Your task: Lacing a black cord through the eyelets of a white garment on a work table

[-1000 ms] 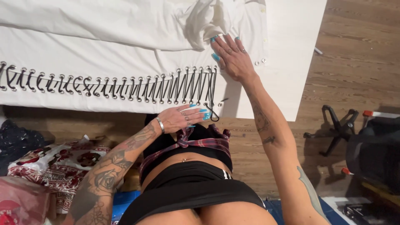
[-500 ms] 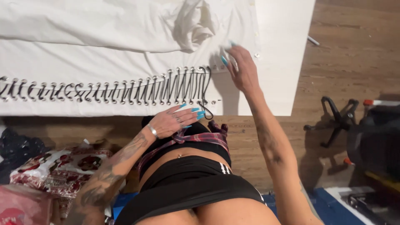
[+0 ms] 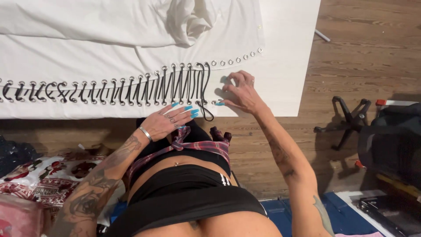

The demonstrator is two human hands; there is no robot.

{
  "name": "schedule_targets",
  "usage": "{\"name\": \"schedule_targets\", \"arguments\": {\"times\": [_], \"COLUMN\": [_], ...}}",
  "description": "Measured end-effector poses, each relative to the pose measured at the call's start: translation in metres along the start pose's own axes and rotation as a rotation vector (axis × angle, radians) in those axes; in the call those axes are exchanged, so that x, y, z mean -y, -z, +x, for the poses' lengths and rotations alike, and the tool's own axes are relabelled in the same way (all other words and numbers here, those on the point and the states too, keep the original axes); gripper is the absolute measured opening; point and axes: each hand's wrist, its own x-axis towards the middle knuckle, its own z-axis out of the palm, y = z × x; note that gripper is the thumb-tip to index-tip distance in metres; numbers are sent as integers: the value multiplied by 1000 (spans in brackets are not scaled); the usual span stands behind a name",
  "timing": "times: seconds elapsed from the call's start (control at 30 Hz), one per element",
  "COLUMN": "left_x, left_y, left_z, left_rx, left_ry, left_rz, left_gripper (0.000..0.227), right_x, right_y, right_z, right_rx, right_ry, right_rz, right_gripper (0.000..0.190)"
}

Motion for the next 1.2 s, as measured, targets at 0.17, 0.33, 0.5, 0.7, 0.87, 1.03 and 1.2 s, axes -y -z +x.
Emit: {"name": "schedule_targets", "arguments": {"times": [0.17, 0.33, 0.5, 0.7, 0.87, 1.03, 1.2], "left_x": [-1, 0, -1, -1, -2, -1, 2], "left_y": [5, 1, 4, 2, 0, -1, 4], "left_z": [1, -1, 0, -1, -3, -2, 0], "left_rx": [-21, -37, -52, -87, -69, -43, -30], "left_ry": [-2, -9, -17, -7, -4, -22, -31], "left_rz": [19, 19, 44, 19, 45, 43, 31], "left_gripper": [40, 41, 42, 41, 41, 42, 42], "right_x": [0, -12, -24, 15, 22, 7, -11], "right_y": [2, 22, 33, 24, 19, 20, 36], "right_z": [9, 21, 16, 16, 16, 13, -8], "right_rx": [49, -21, -55, 42, -64, -143, -269], "right_ry": [33, 9, -82, 36, -3, -16, -95], "right_rz": [123, 306, 283, 316, 337, 405, 416], "right_gripper": [32, 30, 32, 34, 22, 22, 22]}}
